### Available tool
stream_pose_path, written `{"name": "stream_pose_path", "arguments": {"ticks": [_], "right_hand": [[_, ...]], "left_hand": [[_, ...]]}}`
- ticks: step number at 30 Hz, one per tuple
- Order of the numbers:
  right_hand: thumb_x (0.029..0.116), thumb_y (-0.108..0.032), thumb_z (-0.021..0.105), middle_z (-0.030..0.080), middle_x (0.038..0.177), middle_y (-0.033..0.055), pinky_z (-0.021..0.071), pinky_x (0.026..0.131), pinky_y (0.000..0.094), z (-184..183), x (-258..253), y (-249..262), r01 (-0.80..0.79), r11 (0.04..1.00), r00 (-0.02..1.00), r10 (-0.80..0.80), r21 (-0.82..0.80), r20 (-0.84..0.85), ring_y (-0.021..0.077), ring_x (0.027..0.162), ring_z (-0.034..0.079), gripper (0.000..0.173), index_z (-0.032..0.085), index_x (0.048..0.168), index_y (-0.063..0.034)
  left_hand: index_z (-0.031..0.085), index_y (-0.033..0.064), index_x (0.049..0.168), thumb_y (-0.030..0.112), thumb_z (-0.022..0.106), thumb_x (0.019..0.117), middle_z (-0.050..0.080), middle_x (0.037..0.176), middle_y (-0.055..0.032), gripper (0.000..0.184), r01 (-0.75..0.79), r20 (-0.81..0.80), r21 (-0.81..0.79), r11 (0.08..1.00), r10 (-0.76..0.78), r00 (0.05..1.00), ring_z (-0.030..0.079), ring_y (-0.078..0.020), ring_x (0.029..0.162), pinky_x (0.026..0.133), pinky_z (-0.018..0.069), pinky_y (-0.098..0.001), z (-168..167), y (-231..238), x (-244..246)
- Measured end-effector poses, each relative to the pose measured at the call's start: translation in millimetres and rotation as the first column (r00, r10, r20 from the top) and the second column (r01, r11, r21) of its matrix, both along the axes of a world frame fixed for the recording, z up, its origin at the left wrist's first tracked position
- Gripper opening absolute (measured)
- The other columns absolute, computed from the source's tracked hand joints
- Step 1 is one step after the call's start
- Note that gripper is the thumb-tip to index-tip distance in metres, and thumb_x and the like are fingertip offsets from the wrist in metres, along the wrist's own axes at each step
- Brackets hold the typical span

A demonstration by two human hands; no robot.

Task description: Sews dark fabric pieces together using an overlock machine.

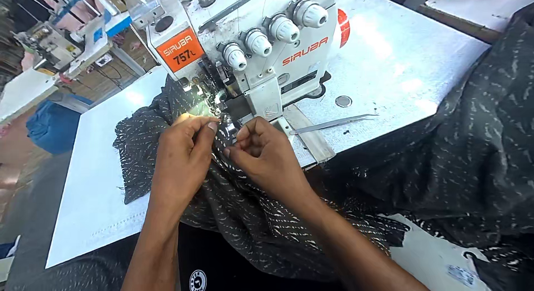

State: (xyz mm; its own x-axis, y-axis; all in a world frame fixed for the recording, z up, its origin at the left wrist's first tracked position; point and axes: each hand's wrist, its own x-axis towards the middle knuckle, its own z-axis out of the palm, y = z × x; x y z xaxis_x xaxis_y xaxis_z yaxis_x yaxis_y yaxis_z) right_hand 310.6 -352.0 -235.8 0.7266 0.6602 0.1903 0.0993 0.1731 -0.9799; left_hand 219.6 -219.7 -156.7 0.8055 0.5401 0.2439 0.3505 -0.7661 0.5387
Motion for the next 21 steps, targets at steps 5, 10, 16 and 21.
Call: {"name": "stream_pose_path", "arguments": {"ticks": [5, 10, 16, 21], "right_hand": [[0.0887, -0.008, 0.079, 0.069, 0.085, 0.0026, 0.0547, 0.049, 0.024, -5, -7, 1, -0.022, 0.999, 0.995, 0.026, 0.04, -0.098, 0.0124, 0.06, 0.064, 0.024, 0.061, 0.104, -0.0095], [0.089, -0.008, 0.079, 0.07, 0.087, 0.0026, 0.0516, 0.044, 0.0244, -6, -9, 0, -0.028, 0.999, 0.992, 0.034, 0.046, -0.125, 0.0126, 0.051, 0.059, 0.023, 0.062, 0.105, -0.0102], [0.0929, -0.008, 0.074, 0.072, 0.086, 0.0014, 0.0478, 0.042, 0.0234, -8, -11, -4, -0.022, 0.998, 0.991, 0.028, 0.05, -0.131, 0.0111, 0.048, 0.055, 0.011, 0.071, 0.103, -0.011], [0.0961, -0.008, 0.069, 0.073, 0.087, 0.0006, 0.048, 0.043, 0.0246, -13, -10, -10, -0.042, 0.999, 0.989, 0.043, 0.013, -0.141, 0.0115, 0.049, 0.055, 0.012, 0.076, 0.105, -0.0132]], "left_hand": [[0.077, 0.0142, 0.107, 0.019, 0.057, 0.1035, 0.068, 0.09, 0.0044, 0.022, 0.037, 0.048, -0.072, 0.997, -0.033, 0.998, 0.062, -0.0034, 0.077, 0.063, 0.049, -0.019, -1, 1, -1], [0.078, 0.0173, 0.104, 0.024, 0.06, 0.1022, 0.068, 0.086, 0.0065, 0.019, 0.018, 0.041, 0.02, 1.0, -0.018, 0.999, 0.061, -0.0007, 0.07, 0.058, 0.0495, -0.0173, -4, -8, 0], [0.078, 0.0185, 0.108, 0.027, 0.062, 0.1001, 0.069, 0.091, 0.0077, 0.02, -0.009, -0.011, 0.291, 0.957, 0.012, 1.0, 0.061, -0.006, 0.077, 0.072, 0.0491, -0.0351, -17, -32, -12], [0.077, 0.0196, 0.11, 0.023, 0.061, 0.0953, 0.066, 0.094, 0.0075, 0.022, -0.007, -0.041, 0.308, 0.951, 0.021, 0.999, 0.058, -0.0076, 0.078, 0.068, 0.0466, -0.032, -27, -37, -20]]}}
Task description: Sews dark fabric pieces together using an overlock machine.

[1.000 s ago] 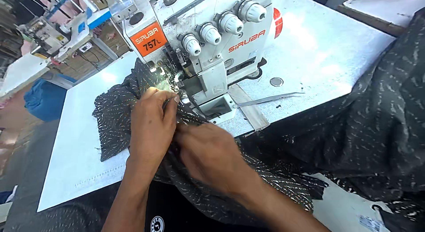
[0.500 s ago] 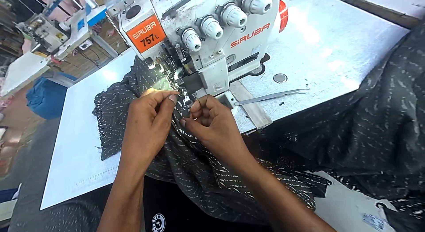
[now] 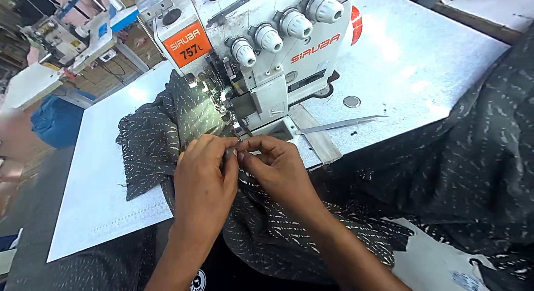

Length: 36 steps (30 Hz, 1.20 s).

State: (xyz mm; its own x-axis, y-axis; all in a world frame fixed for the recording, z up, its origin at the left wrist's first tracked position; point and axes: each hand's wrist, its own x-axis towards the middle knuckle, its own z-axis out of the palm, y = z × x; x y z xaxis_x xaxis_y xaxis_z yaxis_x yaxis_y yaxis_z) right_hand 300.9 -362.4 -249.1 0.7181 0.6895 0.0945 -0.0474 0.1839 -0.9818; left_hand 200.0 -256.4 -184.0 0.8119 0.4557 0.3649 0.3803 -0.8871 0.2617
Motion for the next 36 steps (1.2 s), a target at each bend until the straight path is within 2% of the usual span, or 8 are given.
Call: {"name": "stream_pose_path", "arguments": {"ticks": [4, 8, 10, 13, 16, 20, 25, 36], "right_hand": [[0.0968, -0.013, 0.052, 0.066, 0.073, -0.0026, 0.0433, 0.045, 0.023, 3, 3, -4, 0.027, 1.0, 0.999, -0.027, -0.001, 0.026, 0.0073, 0.054, 0.055, 0.025, 0.077, 0.098, -0.0124], [0.1, -0.035, 0.066, 0.068, 0.07, -0.0011, 0.0464, 0.046, 0.0251, 7, 6, -2, 0.02, 0.999, 1.0, -0.02, -0.035, -0.007, 0.0099, 0.056, 0.06, 0.028, 0.077, 0.086, -0.0138], [0.0974, -0.029, 0.07, 0.071, 0.073, -0.0012, 0.0511, 0.047, 0.0261, 7, 6, -1, 0.015, 0.998, 1.0, -0.016, -0.059, -0.009, 0.0109, 0.057, 0.063, 0.019, 0.078, 0.088, -0.014], [0.0947, -0.019, 0.071, 0.068, 0.068, -0.0004, 0.0441, 0.04, 0.0256, 2, 4, -2, 0.043, 0.997, 0.999, -0.043, -0.064, -0.006, 0.0105, 0.046, 0.055, 0.011, 0.078, 0.09, -0.0132], [0.0931, -0.016, 0.07, 0.073, 0.081, -0.0039, 0.0472, 0.041, 0.0238, -2, 2, -5, 0.07, 0.996, 0.997, -0.068, -0.058, 0.041, 0.0077, 0.047, 0.055, 0.01, 0.079, 0.092, -0.0143], [0.0918, -0.014, 0.071, 0.072, 0.087, -0.0042, 0.0443, 0.043, 0.0214, -3, -2, -5, 0.098, 0.995, 0.985, -0.095, -0.012, 0.147, 0.0054, 0.051, 0.052, 0.009, 0.08, 0.09, -0.0136], [0.0898, -0.015, 0.074, 0.073, 0.089, -0.0053, 0.0521, 0.05, 0.0221, -5, -1, -8, 0.152, 0.988, 0.963, -0.15, 0.005, 0.223, 0.006, 0.063, 0.062, 0.006, 0.079, 0.085, -0.0159], [0.0881, -0.014, 0.074, 0.068, 0.075, -0.0009, 0.0475, 0.043, 0.0237, -4, -1, -8, 0.128, 0.989, 0.989, -0.133, 0.079, 0.063, 0.0102, 0.054, 0.058, 0.006, 0.074, 0.082, -0.0132]], "left_hand": [[0.077, 0.0164, 0.118, 0.019, 0.059, 0.0966, 0.065, 0.095, 0.0002, 0.028, 0.07, -0.022, 0.186, 0.98, -0.067, 0.998, 0.059, -0.0158, 0.083, 0.068, 0.0453, -0.0362, -6, -9, -8], [0.08, 0.0143, 0.104, 0.018, 0.059, 0.096, 0.066, 0.093, -0.0022, 0.023, 0.126, -0.021, 0.26, 0.957, -0.125, 0.992, 0.06, -0.0173, 0.078, 0.066, 0.0452, -0.0361, -12, -16, -15], [0.081, 0.0142, 0.1, 0.017, 0.059, 0.0955, 0.066, 0.091, -0.0013, 0.022, 0.174, -0.046, 0.237, 0.956, -0.168, 0.985, 0.06, -0.0163, 0.078, 0.066, 0.0447, -0.0352, -12, -15, -19], [0.081, 0.0213, 0.1, 0.029, 0.061, 0.0971, 0.066, 0.09, 0.0091, 0.022, 0.271, -0.049, -0.035, 0.962, -0.272, 0.961, 0.06, -0.0046, 0.082, 0.069, 0.0505, -0.0256, -3, -3, -27], [0.077, 0.0173, 0.101, 0.027, 0.065, 0.0978, 0.065, 0.09, 0.0094, 0.017, 0.272, 0.13, -0.223, 0.936, -0.248, 0.96, 0.06, 0.001, 0.07, 0.057, 0.0524, -0.0172, 16, 12, -20], [0.073, 0.0107, 0.112, 0.02, 0.064, 0.1, 0.062, 0.097, 0.0013, 0.018, 0.142, 0.161, -0.174, 0.974, -0.114, 0.98, 0.052, -0.0014, 0.058, 0.048, 0.0435, -0.0155, 27, 32, 7], [0.077, 0.0153, 0.099, 0.022, 0.066, 0.0952, 0.06, 0.089, 0.0044, 0.013, 0.128, 0.106, -0.096, 0.987, -0.118, 0.987, 0.046, 0.0014, 0.06, 0.051, 0.0368, -0.014, 16, 43, 23], [0.073, 0.0126, 0.099, 0.021, 0.061, 0.1022, 0.062, 0.092, 0.0019, 0.015, 0.102, 0.148, 0.015, 0.995, -0.103, 0.984, 0.054, -0.0023, 0.069, 0.059, 0.0443, -0.0184, 0, 38, 27]]}}
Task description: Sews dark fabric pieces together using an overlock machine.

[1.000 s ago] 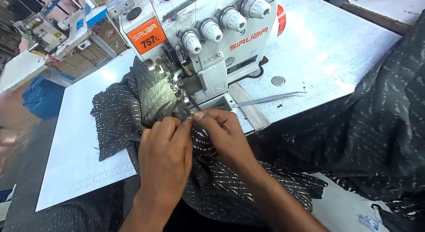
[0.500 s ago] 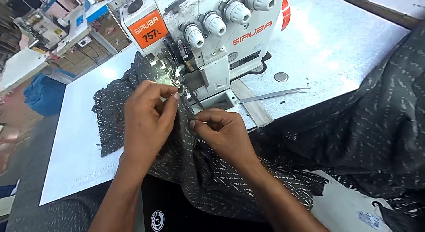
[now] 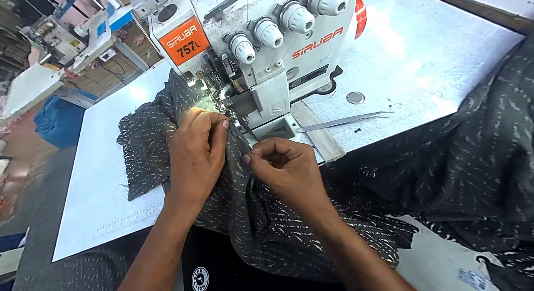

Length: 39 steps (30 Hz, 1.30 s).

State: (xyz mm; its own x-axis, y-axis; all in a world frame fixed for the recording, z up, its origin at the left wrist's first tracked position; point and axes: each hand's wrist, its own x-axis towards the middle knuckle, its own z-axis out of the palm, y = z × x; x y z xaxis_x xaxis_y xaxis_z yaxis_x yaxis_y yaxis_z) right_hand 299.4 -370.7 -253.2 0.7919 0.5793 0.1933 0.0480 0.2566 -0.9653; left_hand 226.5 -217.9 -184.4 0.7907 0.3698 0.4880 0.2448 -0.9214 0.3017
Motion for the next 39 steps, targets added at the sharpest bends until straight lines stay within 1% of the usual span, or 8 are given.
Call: {"name": "stream_pose_path", "arguments": {"ticks": [10, 17, 23, 27, 30, 33, 35, 39], "right_hand": [[0.0837, -0.009, 0.074, 0.072, 0.082, 0.0001, 0.0504, 0.046, 0.022, 5, -1, 5, 0.112, 0.992, 0.994, -0.112, 0.059, -0.002, 0.0092, 0.059, 0.062, 0.007, 0.07, 0.08, -0.0125], [0.0838, -0.007, 0.075, 0.067, 0.072, 0.0006, 0.0461, 0.044, 0.0209, 9, 1, 24, 0.098, 0.992, 0.995, -0.096, 0.08, -0.026, 0.0083, 0.053, 0.058, 0.01, 0.067, 0.079, -0.0108], [0.0855, -0.005, 0.075, 0.066, 0.072, 0.0014, 0.0483, 0.044, 0.0216, 8, -1, 21, 0.093, 0.994, 0.995, -0.091, 0.055, -0.052, 0.0097, 0.054, 0.059, 0.012, 0.064, 0.087, -0.0103], [0.0888, -0.006, 0.072, 0.066, 0.077, 0.0023, 0.0493, 0.046, 0.0224, 8, -4, 15, 0.06, 0.997, 0.998, -0.059, 0.038, -0.032, 0.0111, 0.055, 0.06, 0.015, 0.061, 0.098, -0.0101], [0.0923, -0.02, 0.07, 0.07, 0.083, 0.001, 0.0529, 0.048, 0.0245, 0, -5, -26, -0.219, 0.971, 0.975, 0.217, -0.093, -0.038, 0.0113, 0.058, 0.063, 0.036, 0.055, 0.124, -0.0135], [0.0872, -0.038, 0.078, 0.074, 0.096, -0.0043, 0.0636, 0.069, 0.0309, -32, 1, -82, -0.521, 0.768, 0.84, 0.538, -0.372, -0.066, 0.0088, 0.081, 0.072, 0.054, 0.055, 0.133, -0.0208], [0.0827, -0.048, 0.079, 0.072, 0.089, -0.0066, 0.061, 0.073, 0.0364, -50, -1, -118, -0.573, 0.568, 0.726, 0.686, -0.591, -0.044, 0.0062, 0.082, 0.069, 0.042, 0.069, 0.114, -0.0218], [0.0847, -0.029, 0.08, 0.068, 0.074, -0.0064, 0.0569, 0.061, 0.031, -46, 1, -169, -0.592, 0.481, 0.685, 0.723, -0.647, -0.089, 0.0049, 0.067, 0.064, 0.015, 0.074, 0.091, -0.0174]], "left_hand": [[0.076, 0.0112, 0.12, 0.009, 0.05, 0.1044, 0.067, 0.111, -0.0058, 0.03, 0.25, -0.074, 0.086, 0.964, -0.244, 0.967, 0.058, -0.0197, 0.104, 0.089, 0.0466, -0.0349, 0, 22, -15], [0.078, 0.0105, 0.111, 0.002, 0.047, 0.1026, 0.067, 0.112, -0.0053, 0.034, 0.53, -0.057, -0.078, 0.844, -0.535, 0.843, 0.056, -0.0226, 0.121, 0.111, 0.0399, -0.0428, 6, 70, -5], [0.073, 0.0071, 0.115, 0.01, 0.042, 0.1066, 0.068, 0.129, -0.005, 0.033, 0.46, -0.077, -0.169, 0.872, -0.476, 0.876, 0.051, -0.0222, 0.138, 0.125, 0.026, -0.0552, 5, 63, -17], [0.072, 0.004, 0.118, 0.01, 0.049, 0.1045, 0.068, 0.132, -0.009, 0.027, 0.45, -0.074, 0.045, 0.892, -0.446, 0.892, 0.054, -0.027, 0.138, 0.124, 0.0299, -0.0593, 8, 53, -30], [0.072, 0.0067, 0.119, 0.012, 0.056, 0.1029, 0.067, 0.132, -0.0113, 0.023, 0.202, 0.03, 0.215, 0.955, -0.214, 0.976, 0.059, -0.0279, 0.131, 0.117, 0.041, -0.0535, 2, 22, -87], [0.064, -0.0036, 0.118, 0.012, 0.062, 0.0988, 0.066, 0.118, -0.0069, 0.025, -0.132, 0.225, -0.222, 0.966, 0.183, 0.957, 0.063, -0.0108, 0.106, 0.093, 0.0535, -0.0292, -36, 4, -161], [0.057, -0.0008, 0.121, 0.013, 0.061, 0.0991, 0.066, 0.104, 0.0007, 0.026, -0.247, 0.183, -0.602, 0.76, 0.432, 0.883, 0.066, -0.0054, 0.083, 0.071, 0.058, -0.0232, -66, -20, -195], [0.055, 0.0005, 0.13, 0.023, 0.064, 0.0972, 0.067, 0.116, -0.0052, 0.041, -0.257, -0.002, -0.846, 0.467, 0.479, 0.878, 0.07, -0.0155, 0.097, 0.082, 0.062, -0.0358, -101, -56, -207]]}}
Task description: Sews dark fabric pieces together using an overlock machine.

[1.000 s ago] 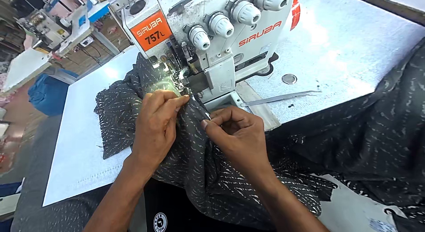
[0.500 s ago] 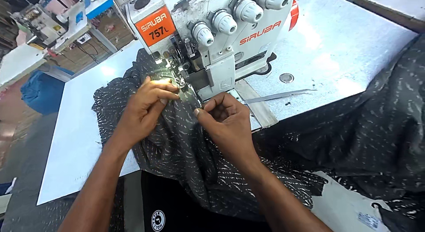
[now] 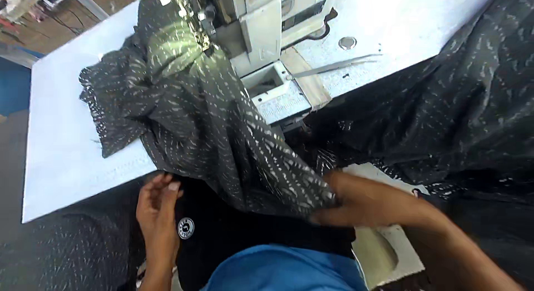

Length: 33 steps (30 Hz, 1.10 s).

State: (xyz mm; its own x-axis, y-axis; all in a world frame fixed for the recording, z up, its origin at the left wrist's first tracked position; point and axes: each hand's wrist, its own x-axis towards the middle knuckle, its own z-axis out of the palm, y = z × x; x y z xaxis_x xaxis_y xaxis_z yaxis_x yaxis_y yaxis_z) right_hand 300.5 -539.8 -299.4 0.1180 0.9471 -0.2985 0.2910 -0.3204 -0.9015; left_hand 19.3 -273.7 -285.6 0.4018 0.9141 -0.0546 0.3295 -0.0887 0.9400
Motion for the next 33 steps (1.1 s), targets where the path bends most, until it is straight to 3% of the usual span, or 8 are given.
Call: {"name": "stream_pose_path", "arguments": {"ticks": [4, 6, 9, 13, 17, 20, 24, 33], "right_hand": [[0.0919, -0.015, 0.074, 0.067, 0.094, 0.0279, 0.0494, 0.07, 0.072, 11, 18, -19, 0.478, 0.875, 0.531, -0.352, 0.07, 0.771, 0.052, 0.085, 0.066, 0.028, 0.066, 0.115, -0.001], [0.0996, -0.02, 0.061, 0.065, 0.109, 0.0272, 0.0474, 0.085, 0.0675, 17, 7, -30, 0.531, 0.796, 0.356, -0.521, 0.291, 0.776, 0.0488, 0.102, 0.063, 0.03, 0.064, 0.119, 0.0019], [0.0941, -0.032, 0.068, 0.071, 0.089, 0.0075, 0.0604, 0.072, 0.0458, 6, -39, -12, 0.517, 0.75, 0.548, -0.66, 0.412, 0.513, 0.0212, 0.082, 0.071, 0.027, 0.072, 0.1, -0.0061], [0.0925, -0.045, 0.072, 0.075, 0.091, 0.0066, 0.0605, 0.076, 0.0505, -31, -49, 75, 0.468, 0.818, 0.729, -0.571, 0.333, 0.377, 0.0224, 0.083, 0.073, 0.041, 0.075, 0.108, -0.0072], [0.0913, -0.022, 0.07, 0.069, 0.088, 0.0061, 0.0591, 0.075, 0.0425, -33, -52, 102, 0.443, 0.75, 0.722, -0.623, 0.492, 0.3, 0.0208, 0.086, 0.068, 0.014, 0.073, 0.088, -0.0093], [0.089, -0.026, 0.07, 0.066, 0.096, -0.0019, 0.0558, 0.078, 0.0265, -12, -42, 77, 0.535, 0.723, 0.843, -0.43, 0.436, -0.322, 0.007, 0.093, 0.063, 0.015, 0.066, 0.085, -0.0128], [0.0831, -0.055, 0.079, 0.071, 0.108, 0.0018, 0.0603, 0.083, 0.0327, 3, -18, 90, 0.446, 0.866, 0.498, -0.033, 0.224, -0.867, 0.0108, 0.095, 0.07, 0.06, 0.062, 0.127, -0.0176], [0.0845, -0.029, 0.082, 0.072, 0.087, 0.0061, 0.0598, 0.069, 0.0285, 43, 17, 94, 0.438, 0.871, 0.791, -0.255, 0.222, -0.557, 0.0124, 0.076, 0.069, 0.032, 0.068, 0.107, -0.0102]], "left_hand": [[0.063, 0.0042, 0.111, 0.02, 0.063, 0.1008, 0.07, 0.098, -0.0055, 0.019, -0.07, 0.045, -0.127, 0.99, 0.076, 0.996, 0.071, -0.0169, 0.089, 0.085, 0.0614, -0.0382, -7, 1, 19], [0.062, 0.0031, 0.118, 0.02, 0.06, 0.102, 0.071, 0.106, -0.0085, 0.023, -0.074, 0.084, -0.194, 0.978, 0.092, 0.992, 0.072, -0.0207, 0.096, 0.088, 0.0616, -0.0409, -8, -5, 20], [0.063, 0.0042, 0.113, 0.022, 0.058, 0.1019, 0.073, 0.1, -0.0065, 0.021, -0.078, 0.138, -0.199, 0.977, 0.107, 0.985, 0.073, -0.0191, 0.092, 0.087, 0.0624, -0.0404, -16, -15, 25], [0.066, 0.0053, 0.103, 0.019, 0.063, 0.1024, 0.072, 0.09, -0.0056, 0.014, -0.186, 0.217, -0.258, 0.948, 0.244, 0.945, 0.073, -0.0179, 0.079, 0.076, 0.0635, -0.0391, -23, -20, 56], [0.064, 0.0032, 0.109, 0.02, 0.054, 0.1043, 0.071, 0.09, -0.0061, 0.02, -0.244, 0.212, -0.166, 0.956, 0.276, 0.938, 0.073, -0.0195, 0.08, 0.073, 0.064, -0.0409, -10, -16, 47], [0.064, 0.0037, 0.109, 0.019, 0.047, 0.1058, 0.072, 0.083, -0.0027, 0.023, -0.243, 0.272, -0.154, 0.958, 0.278, 0.921, 0.073, -0.016, 0.074, 0.069, 0.0646, -0.0374, 3, -2, 33], [0.059, 0.009, 0.106, 0.021, 0.034, 0.1085, 0.07, 0.077, -0.0013, 0.028, -0.227, 0.379, -0.352, 0.908, 0.36, 0.852, 0.071, -0.0126, 0.07, 0.064, 0.0627, -0.0345, 15, 3, 37], [0.058, 0.0123, 0.103, 0.03, 0.027, 0.1107, 0.072, 0.082, -0.0029, 0.037, -0.217, 0.443, -0.482, 0.849, 0.45, 0.775, 0.073, -0.0148, 0.076, 0.069, 0.0632, -0.0373, 38, 31, 22]]}}
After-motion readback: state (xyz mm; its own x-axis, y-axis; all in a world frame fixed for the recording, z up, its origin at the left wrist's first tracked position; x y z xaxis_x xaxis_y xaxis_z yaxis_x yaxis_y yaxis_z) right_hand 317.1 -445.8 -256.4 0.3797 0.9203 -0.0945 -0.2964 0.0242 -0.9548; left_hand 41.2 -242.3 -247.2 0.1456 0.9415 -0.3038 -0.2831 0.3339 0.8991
